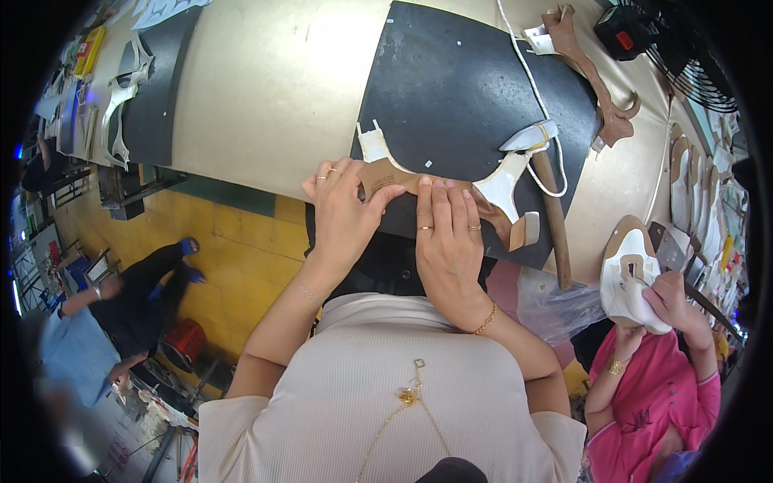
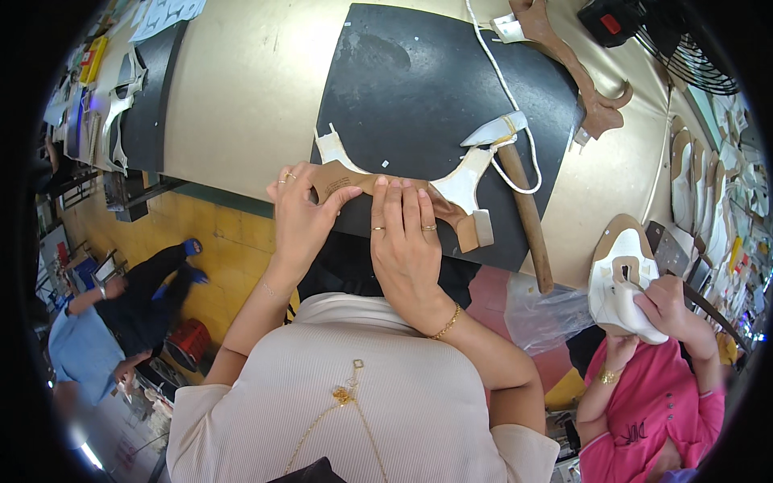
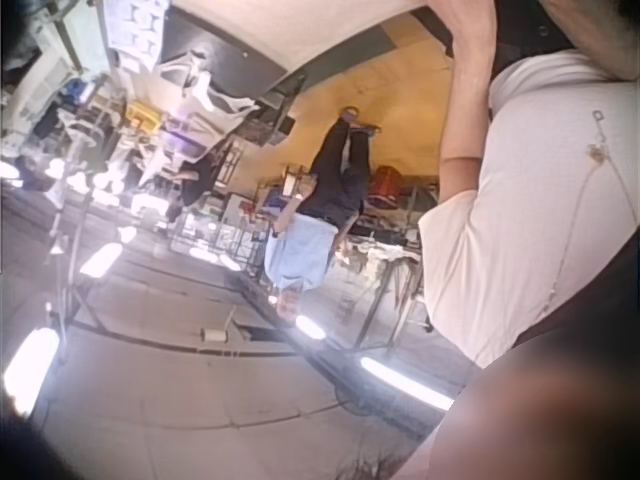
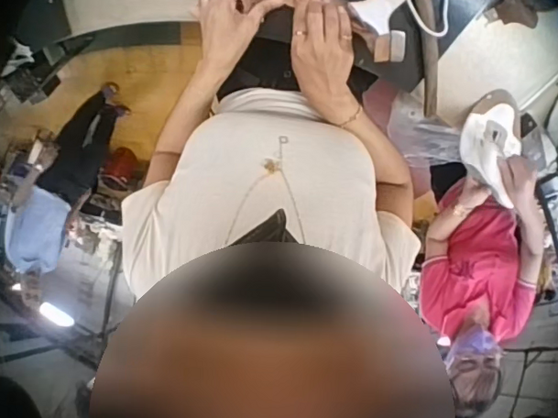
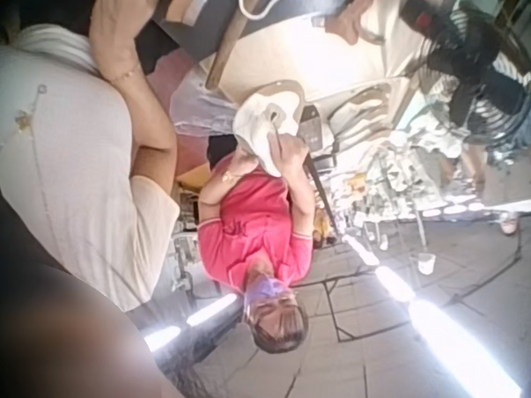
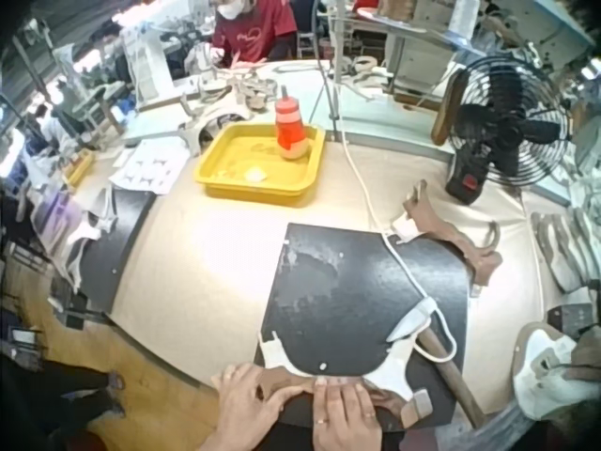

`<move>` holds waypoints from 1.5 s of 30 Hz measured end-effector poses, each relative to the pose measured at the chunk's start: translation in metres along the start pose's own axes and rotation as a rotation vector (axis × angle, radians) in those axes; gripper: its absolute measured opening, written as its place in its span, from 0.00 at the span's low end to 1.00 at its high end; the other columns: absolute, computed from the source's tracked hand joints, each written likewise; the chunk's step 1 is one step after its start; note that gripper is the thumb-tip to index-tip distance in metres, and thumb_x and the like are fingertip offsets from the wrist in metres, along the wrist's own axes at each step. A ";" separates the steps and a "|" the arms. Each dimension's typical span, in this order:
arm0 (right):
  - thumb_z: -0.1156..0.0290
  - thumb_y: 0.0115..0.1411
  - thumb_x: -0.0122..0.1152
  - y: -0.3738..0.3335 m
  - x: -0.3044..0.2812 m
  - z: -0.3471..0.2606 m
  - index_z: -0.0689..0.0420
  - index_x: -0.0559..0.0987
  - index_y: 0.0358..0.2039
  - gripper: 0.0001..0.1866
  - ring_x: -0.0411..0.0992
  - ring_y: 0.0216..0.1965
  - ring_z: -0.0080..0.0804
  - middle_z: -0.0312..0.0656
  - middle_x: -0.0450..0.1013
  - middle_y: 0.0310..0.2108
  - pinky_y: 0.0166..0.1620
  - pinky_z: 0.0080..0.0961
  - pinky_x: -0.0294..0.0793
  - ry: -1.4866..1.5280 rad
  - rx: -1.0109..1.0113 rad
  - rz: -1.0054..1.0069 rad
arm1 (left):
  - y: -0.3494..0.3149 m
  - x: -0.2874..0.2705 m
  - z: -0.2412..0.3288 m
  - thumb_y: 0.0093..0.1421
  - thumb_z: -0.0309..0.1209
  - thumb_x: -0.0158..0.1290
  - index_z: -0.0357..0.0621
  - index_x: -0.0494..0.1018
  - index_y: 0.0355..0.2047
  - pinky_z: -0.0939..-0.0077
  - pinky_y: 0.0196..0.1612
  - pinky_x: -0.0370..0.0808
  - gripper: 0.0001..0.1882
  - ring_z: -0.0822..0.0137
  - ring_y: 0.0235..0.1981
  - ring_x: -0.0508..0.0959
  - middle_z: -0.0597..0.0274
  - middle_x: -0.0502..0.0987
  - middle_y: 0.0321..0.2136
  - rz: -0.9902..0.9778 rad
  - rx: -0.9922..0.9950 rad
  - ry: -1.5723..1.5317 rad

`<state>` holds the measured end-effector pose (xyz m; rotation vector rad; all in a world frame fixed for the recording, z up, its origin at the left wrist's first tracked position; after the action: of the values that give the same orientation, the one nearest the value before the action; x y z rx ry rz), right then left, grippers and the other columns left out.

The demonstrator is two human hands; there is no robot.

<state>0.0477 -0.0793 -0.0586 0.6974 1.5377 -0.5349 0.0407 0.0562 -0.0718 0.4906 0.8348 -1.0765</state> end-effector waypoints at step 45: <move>0.59 0.64 0.60 -0.004 0.012 -0.022 0.63 0.70 0.64 0.32 0.59 0.69 0.42 0.47 0.65 0.64 0.72 0.40 0.55 0.201 -0.083 -0.011 | 0.027 -0.003 0.013 0.53 0.22 0.64 0.38 0.78 0.28 0.66 0.41 0.76 0.05 0.57 0.38 0.79 0.58 0.79 0.36 0.005 0.267 -0.200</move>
<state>0.0291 -0.0651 -0.0691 0.6954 1.7417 -0.4157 0.0694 0.0594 -0.0627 0.5964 0.5159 -1.2175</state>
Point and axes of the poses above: each hand's wrist, its own y-axis towards the middle knuckle, its own x-axis out of the palm, z = x × y, the point moved 10 cm from there along y, towards the middle knuckle
